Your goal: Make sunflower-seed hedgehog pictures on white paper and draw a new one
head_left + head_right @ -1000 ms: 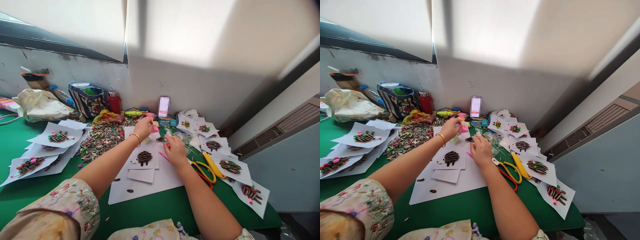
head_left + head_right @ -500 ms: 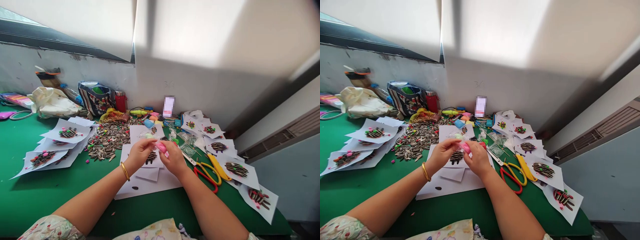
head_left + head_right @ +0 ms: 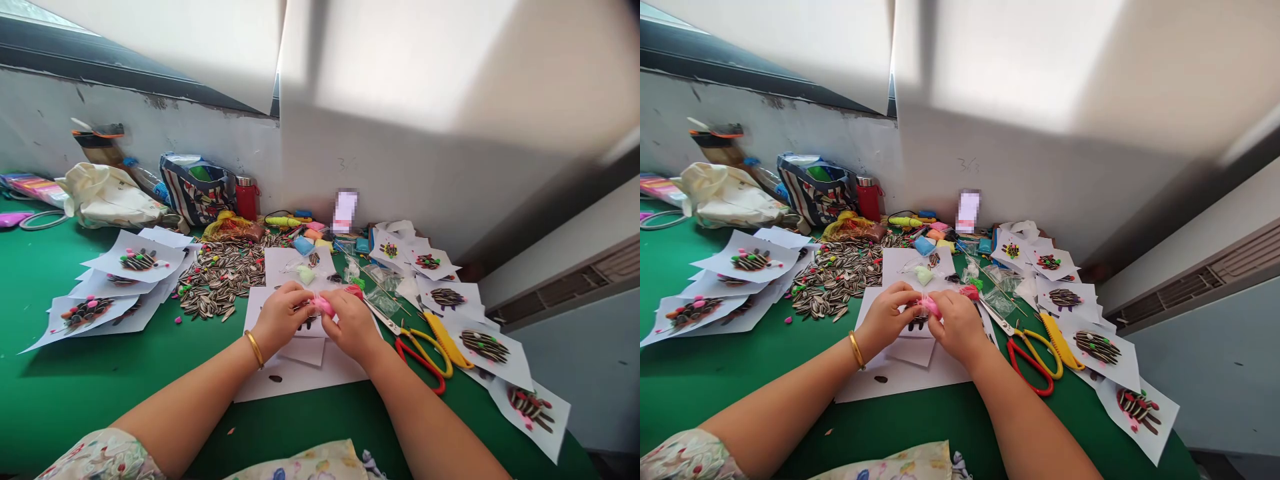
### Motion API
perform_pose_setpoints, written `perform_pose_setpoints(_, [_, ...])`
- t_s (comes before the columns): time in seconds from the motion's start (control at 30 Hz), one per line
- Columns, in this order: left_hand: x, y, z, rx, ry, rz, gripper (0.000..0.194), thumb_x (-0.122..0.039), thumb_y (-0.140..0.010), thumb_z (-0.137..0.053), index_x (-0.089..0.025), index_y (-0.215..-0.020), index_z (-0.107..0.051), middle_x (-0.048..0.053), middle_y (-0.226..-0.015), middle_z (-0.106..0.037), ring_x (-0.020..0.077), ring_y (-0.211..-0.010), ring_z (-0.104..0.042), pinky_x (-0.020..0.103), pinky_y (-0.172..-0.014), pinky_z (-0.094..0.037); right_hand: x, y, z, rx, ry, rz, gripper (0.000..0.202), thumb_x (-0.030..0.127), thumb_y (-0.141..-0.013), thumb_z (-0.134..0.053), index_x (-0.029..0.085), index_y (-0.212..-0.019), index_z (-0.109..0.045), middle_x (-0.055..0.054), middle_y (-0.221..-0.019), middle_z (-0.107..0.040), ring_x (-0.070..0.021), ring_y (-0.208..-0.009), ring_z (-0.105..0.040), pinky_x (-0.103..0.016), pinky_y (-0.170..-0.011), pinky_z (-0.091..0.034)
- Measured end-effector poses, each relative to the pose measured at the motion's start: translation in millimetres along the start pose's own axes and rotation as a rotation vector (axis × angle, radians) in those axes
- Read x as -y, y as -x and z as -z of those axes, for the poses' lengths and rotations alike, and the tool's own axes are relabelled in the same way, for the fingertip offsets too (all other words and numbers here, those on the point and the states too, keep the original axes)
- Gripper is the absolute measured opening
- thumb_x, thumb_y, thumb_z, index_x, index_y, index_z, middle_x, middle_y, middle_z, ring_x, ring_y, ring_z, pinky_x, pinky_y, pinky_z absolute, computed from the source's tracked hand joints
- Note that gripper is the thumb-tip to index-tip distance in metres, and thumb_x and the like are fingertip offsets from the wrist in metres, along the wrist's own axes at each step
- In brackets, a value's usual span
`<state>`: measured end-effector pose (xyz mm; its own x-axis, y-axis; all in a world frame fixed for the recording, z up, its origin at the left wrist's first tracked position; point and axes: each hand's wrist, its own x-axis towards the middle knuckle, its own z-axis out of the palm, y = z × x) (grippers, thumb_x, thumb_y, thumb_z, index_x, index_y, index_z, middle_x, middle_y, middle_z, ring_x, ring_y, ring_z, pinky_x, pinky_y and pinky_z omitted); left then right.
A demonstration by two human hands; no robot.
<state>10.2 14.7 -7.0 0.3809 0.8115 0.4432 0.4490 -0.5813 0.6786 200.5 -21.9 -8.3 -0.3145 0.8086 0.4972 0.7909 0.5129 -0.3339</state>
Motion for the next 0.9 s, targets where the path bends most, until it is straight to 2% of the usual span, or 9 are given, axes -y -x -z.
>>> perform_pose_setpoints(0.2, [-2.0, -0.9, 1.3, 0.028, -0.106, -0.131, 0.014, -0.024, -0.091, -0.059, -0.019, -0.08, -0.067, 0.004, -0.08, -0.06, 0.0165, -0.076, -0.056, 0.029, -0.069, -0.046, 0.9, 0.2, 0.1, 0.027, 0.038, 0.017, 0.032, 0.022, -0.087, -0.053, 0.017, -0.116, -0.063, -0.008, -0.097, -0.067, -0.0233, -0.089, -0.061, -0.035, -0.081, -0.047])
perform_pose_setpoints(0.4, [-0.7, 0.5, -0.1, 0.023, -0.188, -0.192, 0.017, -0.025, -0.095, -0.051, -0.019, -0.084, -0.063, 0.005, -0.082, -0.06, 0.0188, -0.079, -0.056, 0.031, -0.071, -0.046, -0.4, -0.7, 1.2, -0.024, 0.003, -0.017, 0.031, 0.022, -0.086, -0.053, 0.018, -0.116, -0.063, -0.008, -0.101, -0.069, -0.0234, -0.094, -0.062, -0.036, -0.086, -0.048])
perform_pose_setpoints(0.57, [1.7, 1.5, -1.5, -0.018, -0.167, -0.217, 0.014, -0.025, -0.095, -0.053, -0.021, -0.097, -0.066, 0.006, -0.088, -0.066, 0.0188, -0.081, -0.059, 0.032, -0.075, -0.047, -0.2, -1.1, 1.0, -0.045, -0.024, -0.022, 0.03, 0.021, -0.086, -0.053, 0.017, -0.114, -0.063, -0.008, -0.1, -0.069, -0.0235, -0.094, -0.063, -0.036, -0.086, -0.049])
perform_pose_setpoints(0.67, [1.4, 0.7, -0.6, 0.006, -0.17, -0.238, 0.016, -0.024, -0.095, -0.052, -0.021, -0.092, -0.068, 0.006, -0.083, -0.065, 0.0184, -0.078, -0.058, 0.031, -0.072, -0.047, -1.2, 0.1, -1.8, -0.04, -0.044, -0.021, 0.03, 0.021, -0.086, -0.052, 0.017, -0.114, -0.063, -0.008, -0.1, -0.07, -0.023, -0.093, -0.063, -0.035, -0.086, -0.049])
perform_pose_setpoints(0.77, [-1.1, 0.5, 0.7, 0.011, -0.152, -0.204, 0.018, -0.024, -0.095, -0.05, -0.02, -0.089, -0.066, 0.006, -0.083, -0.064, 0.0187, -0.079, -0.058, 0.032, -0.073, -0.047, -3.5, 1.0, -3.7, -0.045, -0.038, -0.03, 0.031, 0.022, -0.085, -0.053, 0.018, -0.115, -0.063, -0.008, -0.104, -0.07, -0.0233, -0.096, -0.064, -0.036, -0.088, -0.049])
perform_pose_setpoints(0.9, [-2.9, 0.3, 1.1, -0.065, -0.04, -0.079, 0.017, -0.027, -0.096, -0.05, -0.02, -0.087, -0.064, 0.005, -0.086, -0.064, 0.0183, -0.083, -0.058, 0.032, -0.077, -0.048, -9.9, -0.7, -2.1, -0.092, -0.004, -0.081, 0.032, 0.022, -0.086, -0.052, 0.018, -0.116, -0.063, -0.008, -0.106, -0.071, -0.0238, -0.098, -0.063, -0.036, -0.09, -0.048])
